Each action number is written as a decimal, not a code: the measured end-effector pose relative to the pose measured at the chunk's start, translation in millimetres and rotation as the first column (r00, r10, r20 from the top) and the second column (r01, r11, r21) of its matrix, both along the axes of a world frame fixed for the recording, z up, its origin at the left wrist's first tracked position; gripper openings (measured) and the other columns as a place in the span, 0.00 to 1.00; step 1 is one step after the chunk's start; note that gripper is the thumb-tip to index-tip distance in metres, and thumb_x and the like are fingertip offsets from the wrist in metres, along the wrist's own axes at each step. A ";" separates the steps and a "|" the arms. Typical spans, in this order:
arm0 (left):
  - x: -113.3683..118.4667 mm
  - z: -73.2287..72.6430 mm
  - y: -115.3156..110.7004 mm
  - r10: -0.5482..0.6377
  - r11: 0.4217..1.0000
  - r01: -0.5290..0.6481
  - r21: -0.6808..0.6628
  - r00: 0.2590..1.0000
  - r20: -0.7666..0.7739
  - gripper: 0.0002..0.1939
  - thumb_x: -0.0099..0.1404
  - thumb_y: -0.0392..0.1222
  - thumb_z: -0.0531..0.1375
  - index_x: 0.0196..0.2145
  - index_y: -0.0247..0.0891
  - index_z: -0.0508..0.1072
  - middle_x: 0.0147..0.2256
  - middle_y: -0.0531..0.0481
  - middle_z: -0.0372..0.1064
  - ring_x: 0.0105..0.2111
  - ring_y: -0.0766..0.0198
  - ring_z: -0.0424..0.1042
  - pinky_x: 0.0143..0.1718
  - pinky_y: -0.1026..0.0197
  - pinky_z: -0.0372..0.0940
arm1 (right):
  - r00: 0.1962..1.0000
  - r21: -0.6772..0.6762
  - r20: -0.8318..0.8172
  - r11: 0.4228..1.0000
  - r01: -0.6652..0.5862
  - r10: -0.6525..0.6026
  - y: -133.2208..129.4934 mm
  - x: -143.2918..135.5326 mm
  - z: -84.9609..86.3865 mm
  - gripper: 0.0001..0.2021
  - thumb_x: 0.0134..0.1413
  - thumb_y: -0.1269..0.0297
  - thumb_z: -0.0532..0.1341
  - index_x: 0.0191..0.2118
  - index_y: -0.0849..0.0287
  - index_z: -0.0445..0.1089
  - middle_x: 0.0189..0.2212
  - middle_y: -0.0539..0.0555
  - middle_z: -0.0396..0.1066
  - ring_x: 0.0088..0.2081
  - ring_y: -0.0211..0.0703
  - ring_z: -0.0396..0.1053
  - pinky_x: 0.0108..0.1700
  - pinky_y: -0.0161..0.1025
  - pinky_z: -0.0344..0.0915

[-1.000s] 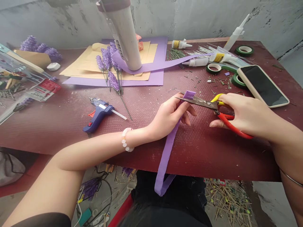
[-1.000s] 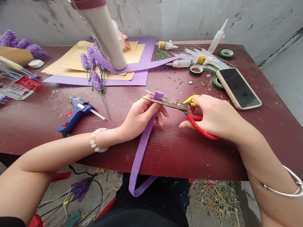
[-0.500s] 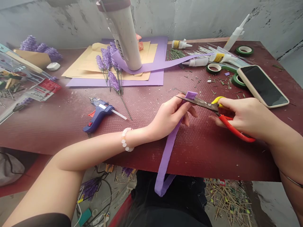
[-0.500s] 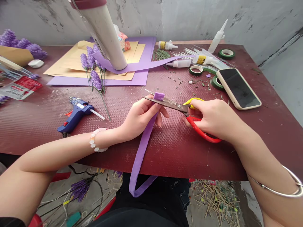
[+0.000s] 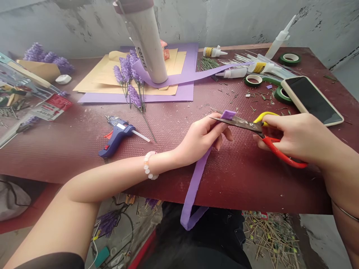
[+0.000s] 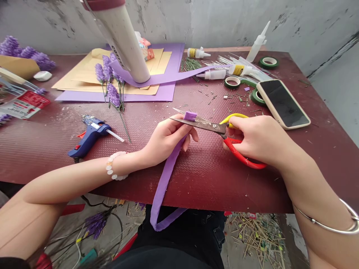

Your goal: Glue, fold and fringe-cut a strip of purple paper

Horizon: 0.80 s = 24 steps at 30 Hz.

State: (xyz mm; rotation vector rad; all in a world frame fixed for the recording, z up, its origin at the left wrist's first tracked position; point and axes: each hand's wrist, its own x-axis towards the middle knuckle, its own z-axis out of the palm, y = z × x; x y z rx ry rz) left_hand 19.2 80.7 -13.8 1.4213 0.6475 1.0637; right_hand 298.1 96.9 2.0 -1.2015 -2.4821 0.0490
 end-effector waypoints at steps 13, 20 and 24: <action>-1.2 2.3 -0.8 0.030 1.000 -0.030 -0.006 0.999 -0.035 0.11 0.82 0.40 0.59 0.38 0.39 0.69 0.32 0.52 0.81 0.19 0.76 0.69 0.24 0.69 0.66 | 0.999 -0.047 0.035 0.998 0.040 -0.038 -4.1 -2.4 1.1 0.12 0.64 0.50 0.57 0.33 0.49 0.67 0.18 0.50 0.65 0.19 0.49 0.61 0.32 0.47 0.54; -0.3 2.8 -0.6 0.038 0.999 -0.040 -0.028 0.996 -0.085 0.12 0.83 0.42 0.58 0.38 0.38 0.70 0.36 0.48 0.85 0.21 0.75 0.71 0.25 0.69 0.67 | 0.998 -0.099 0.030 0.993 0.064 -0.061 -4.1 -4.0 -0.2 0.08 0.61 0.54 0.58 0.32 0.48 0.65 0.18 0.50 0.65 0.20 0.50 0.62 0.33 0.46 0.53; -1.0 4.1 -1.4 0.021 0.999 -0.023 -0.040 0.998 -0.056 0.13 0.82 0.44 0.61 0.38 0.37 0.71 0.35 0.48 0.84 0.21 0.75 0.71 0.25 0.69 0.67 | 0.998 -0.229 0.014 0.972 0.058 -0.057 -4.9 -8.2 9.2 0.10 0.57 0.53 0.58 0.28 0.49 0.60 0.16 0.47 0.57 0.19 0.44 0.53 0.31 0.45 0.51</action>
